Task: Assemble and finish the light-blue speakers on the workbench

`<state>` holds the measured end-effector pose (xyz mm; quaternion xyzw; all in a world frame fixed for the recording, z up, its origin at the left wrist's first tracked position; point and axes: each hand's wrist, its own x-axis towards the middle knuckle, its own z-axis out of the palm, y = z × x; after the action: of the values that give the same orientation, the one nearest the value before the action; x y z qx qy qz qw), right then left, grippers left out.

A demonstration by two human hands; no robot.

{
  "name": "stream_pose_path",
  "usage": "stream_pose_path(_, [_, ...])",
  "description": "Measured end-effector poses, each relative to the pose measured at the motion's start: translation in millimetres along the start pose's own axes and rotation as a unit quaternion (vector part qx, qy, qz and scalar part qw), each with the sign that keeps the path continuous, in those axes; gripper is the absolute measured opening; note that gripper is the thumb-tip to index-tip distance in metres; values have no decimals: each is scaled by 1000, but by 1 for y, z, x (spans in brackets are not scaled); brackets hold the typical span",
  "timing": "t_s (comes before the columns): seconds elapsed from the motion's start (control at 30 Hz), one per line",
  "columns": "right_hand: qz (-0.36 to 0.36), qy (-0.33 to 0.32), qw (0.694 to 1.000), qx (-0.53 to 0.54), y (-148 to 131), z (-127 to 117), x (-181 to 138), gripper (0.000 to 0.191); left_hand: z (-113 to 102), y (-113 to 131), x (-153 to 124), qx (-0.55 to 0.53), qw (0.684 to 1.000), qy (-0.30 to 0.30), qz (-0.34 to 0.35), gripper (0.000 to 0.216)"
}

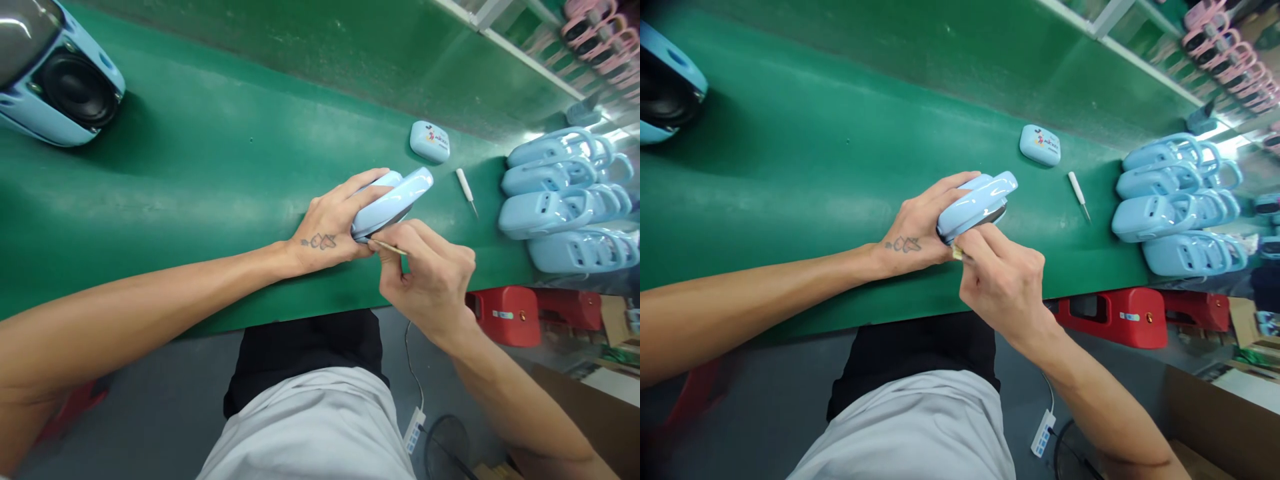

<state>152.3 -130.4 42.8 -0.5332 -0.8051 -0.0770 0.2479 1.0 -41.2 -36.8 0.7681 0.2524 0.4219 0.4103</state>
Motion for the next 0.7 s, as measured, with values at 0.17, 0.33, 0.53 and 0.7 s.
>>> stream_pose_path(0.17, [72, 28, 989, 129, 13, 2, -7, 14, 1, -4, 3, 10, 1000, 0, 1, 76])
stream_pose_path(0.33, [23, 15, 996, 79, 15, -1, -5, 17, 3, -10, 2, 15, 1000, 5, 23, 80])
stream_pose_path(0.53, [3, -6, 999, 42, 15, -4, -5, 16, 4, -11, 1, 27, 999, 7, 38, 74])
stream_pose_path(0.7, [12, -6, 999, 37, 11, -4, -5, 18, 1, -5, 2, 11, 1000, -11, 6, 74])
